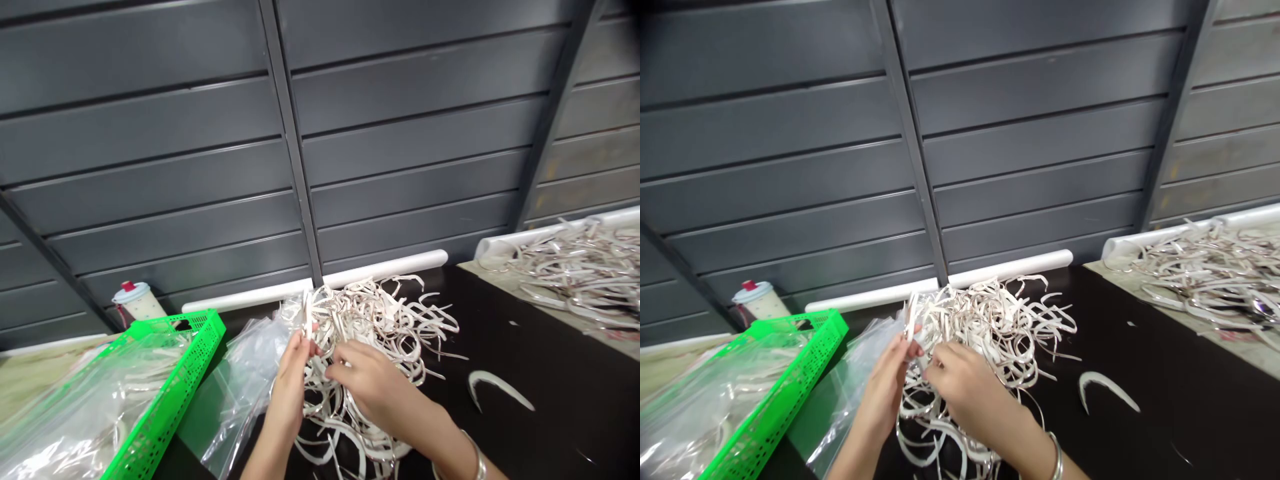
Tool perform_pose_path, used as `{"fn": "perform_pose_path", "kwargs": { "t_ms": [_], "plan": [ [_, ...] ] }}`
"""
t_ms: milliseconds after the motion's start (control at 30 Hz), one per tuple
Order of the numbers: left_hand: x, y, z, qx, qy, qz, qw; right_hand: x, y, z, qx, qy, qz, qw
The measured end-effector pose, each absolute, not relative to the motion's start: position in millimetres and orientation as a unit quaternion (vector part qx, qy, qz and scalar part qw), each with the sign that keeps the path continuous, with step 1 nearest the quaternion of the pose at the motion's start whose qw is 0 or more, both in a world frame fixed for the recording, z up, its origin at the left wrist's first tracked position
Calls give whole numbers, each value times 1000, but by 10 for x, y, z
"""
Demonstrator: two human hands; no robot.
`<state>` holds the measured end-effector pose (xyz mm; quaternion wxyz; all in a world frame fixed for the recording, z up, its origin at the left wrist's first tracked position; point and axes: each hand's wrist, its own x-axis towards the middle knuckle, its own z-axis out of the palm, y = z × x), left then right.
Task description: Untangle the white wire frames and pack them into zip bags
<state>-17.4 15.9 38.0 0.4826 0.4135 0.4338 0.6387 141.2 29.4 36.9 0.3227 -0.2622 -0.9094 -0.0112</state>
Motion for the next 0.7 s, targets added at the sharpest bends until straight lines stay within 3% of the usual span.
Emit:
{"fn": "perform_pose_path", "kwargs": {
  "t_ms": [233,400,567,700],
  "plan": [
    [-45,140,249,286,427,641,570,1310,217,407,-245,-896,17,370],
    [-16,100,400,295,347,625,633,1270,241,406,-214,-864,82,447],
    [-54,127,499,282,293,661,630,1306,358,373,-221,-794,137,550],
    [-66,127,520,272,281,676,624,1347,400,374,-242,-779,127,564]
  ]
}}
